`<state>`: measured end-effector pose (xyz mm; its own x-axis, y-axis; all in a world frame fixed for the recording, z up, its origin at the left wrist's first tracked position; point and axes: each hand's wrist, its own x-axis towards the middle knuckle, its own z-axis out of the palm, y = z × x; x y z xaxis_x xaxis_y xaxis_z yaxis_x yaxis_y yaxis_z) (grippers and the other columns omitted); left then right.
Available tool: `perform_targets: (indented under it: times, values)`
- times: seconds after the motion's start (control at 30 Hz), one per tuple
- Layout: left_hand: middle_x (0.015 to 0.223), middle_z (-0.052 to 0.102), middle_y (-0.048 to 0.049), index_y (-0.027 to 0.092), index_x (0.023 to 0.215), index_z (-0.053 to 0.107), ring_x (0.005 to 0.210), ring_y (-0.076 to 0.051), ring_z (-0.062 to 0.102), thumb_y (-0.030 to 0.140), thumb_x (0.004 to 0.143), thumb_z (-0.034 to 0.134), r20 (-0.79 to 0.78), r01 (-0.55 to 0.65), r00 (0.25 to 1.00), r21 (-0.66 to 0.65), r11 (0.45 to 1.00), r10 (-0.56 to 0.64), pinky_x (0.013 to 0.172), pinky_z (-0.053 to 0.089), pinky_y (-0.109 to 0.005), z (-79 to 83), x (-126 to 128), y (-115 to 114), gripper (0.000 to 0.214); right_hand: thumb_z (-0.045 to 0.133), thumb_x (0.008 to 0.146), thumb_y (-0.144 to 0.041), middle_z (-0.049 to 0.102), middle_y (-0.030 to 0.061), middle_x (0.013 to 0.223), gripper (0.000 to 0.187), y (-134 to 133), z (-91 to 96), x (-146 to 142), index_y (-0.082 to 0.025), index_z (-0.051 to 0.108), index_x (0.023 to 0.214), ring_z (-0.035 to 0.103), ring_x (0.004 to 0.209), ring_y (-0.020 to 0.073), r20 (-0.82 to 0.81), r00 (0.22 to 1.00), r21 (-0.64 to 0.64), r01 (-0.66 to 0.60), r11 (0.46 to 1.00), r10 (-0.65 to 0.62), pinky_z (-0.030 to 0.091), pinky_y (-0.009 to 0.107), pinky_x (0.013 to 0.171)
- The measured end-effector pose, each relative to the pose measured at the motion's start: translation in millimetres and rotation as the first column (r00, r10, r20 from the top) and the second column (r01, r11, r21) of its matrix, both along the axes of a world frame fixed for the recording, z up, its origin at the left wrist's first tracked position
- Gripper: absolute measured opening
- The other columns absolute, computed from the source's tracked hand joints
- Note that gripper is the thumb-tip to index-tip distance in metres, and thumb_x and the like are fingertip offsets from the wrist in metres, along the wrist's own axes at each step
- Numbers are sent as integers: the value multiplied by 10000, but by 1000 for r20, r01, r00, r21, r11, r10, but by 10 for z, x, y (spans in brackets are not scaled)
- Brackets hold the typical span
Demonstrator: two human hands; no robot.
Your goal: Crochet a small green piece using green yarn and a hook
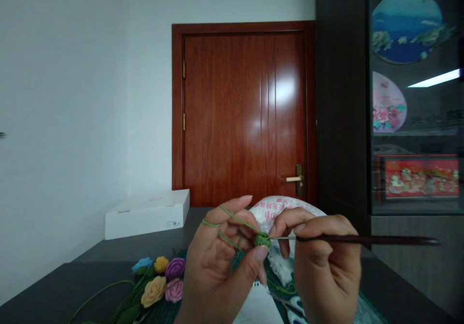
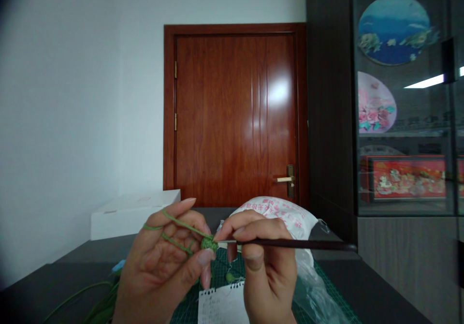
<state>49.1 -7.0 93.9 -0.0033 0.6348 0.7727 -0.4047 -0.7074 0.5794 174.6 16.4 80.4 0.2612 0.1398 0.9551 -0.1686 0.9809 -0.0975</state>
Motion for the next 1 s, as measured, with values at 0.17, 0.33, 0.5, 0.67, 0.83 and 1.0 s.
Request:
perform_targets:
  times: [0.17, 0.33, 0.5, 0.67, 0.83, 1.0]
  values:
    - [873, 681, 10, 319, 1197, 705, 597, -80, 591, 32, 807, 756, 34, 8, 999, 7, 1000, -8, 448, 532, -108, -11, 8, 0, 487, 546, 1049, -306, 718, 15, 843, 118, -7, 52, -29, -234, 617, 988, 582, 592, 108, -23, 995, -74, -99, 992, 98, 506, 213, 528]
    - [867, 694, 7, 312, 1175, 725, 570, -77, 585, 13, 782, 772, 26, -34, 999, 12, 999, 34, 413, 501, -96, -37, -18, 14, 495, 549, 1047, -333, 716, 19, 830, 131, -11, 44, -59, -236, 615, 988, 573, 588, 111, -18, 992, -92, -127, 988, 126, 502, 212, 519]
    - [844, 674, 21, 344, 1213, 708, 566, -81, 572, 22, 794, 765, 10, -8, 1000, 22, 1000, 7, 410, 523, -107, -27, -25, -3, 532, 564, 1035, -353, 709, 18, 807, 119, -20, 6, -99, -254, 608, 984, 590, 562, 131, -48, 998, -9, -27, 1000, 27, 486, 211, 445]
    - [859, 639, 37, 380, 1223, 688, 589, -83, 579, 47, 814, 761, 22, 61, 998, -16, 998, -61, 422, 563, -128, -10, -1, -7, 532, 581, 1029, -349, 717, 7, 807, 103, 6, -1, -141, -264, 601, 974, 635, 574, 140, -108, 994, 31, -3, 1000, 7, 482, 204, 415]
    - [891, 621, 21, 340, 1288, 638, 617, -101, 639, 70, 822, 770, 72, 133, 989, -40, 990, -130, 436, 585, -148, -14, 26, 16, 554, 581, 1024, -395, 720, 14, 830, 140, 44, -9, -183, -268, 632, 992, 660, 599, 151, -127, 992, 83, 11, 997, -1, 509, 226, 422]
    - [926, 635, 6, 318, 1329, 605, 668, -112, 671, 100, 838, 775, 101, 222, 972, -84, 971, -214, 447, 578, -126, -2, 36, 18, 563, 603, 1018, -335, 716, 26, 887, 62, 78, -40, -200, -285, 637, 1032, 664, 677, 161, -109, 993, 85, -37, 996, 46, 538, 240, 467]
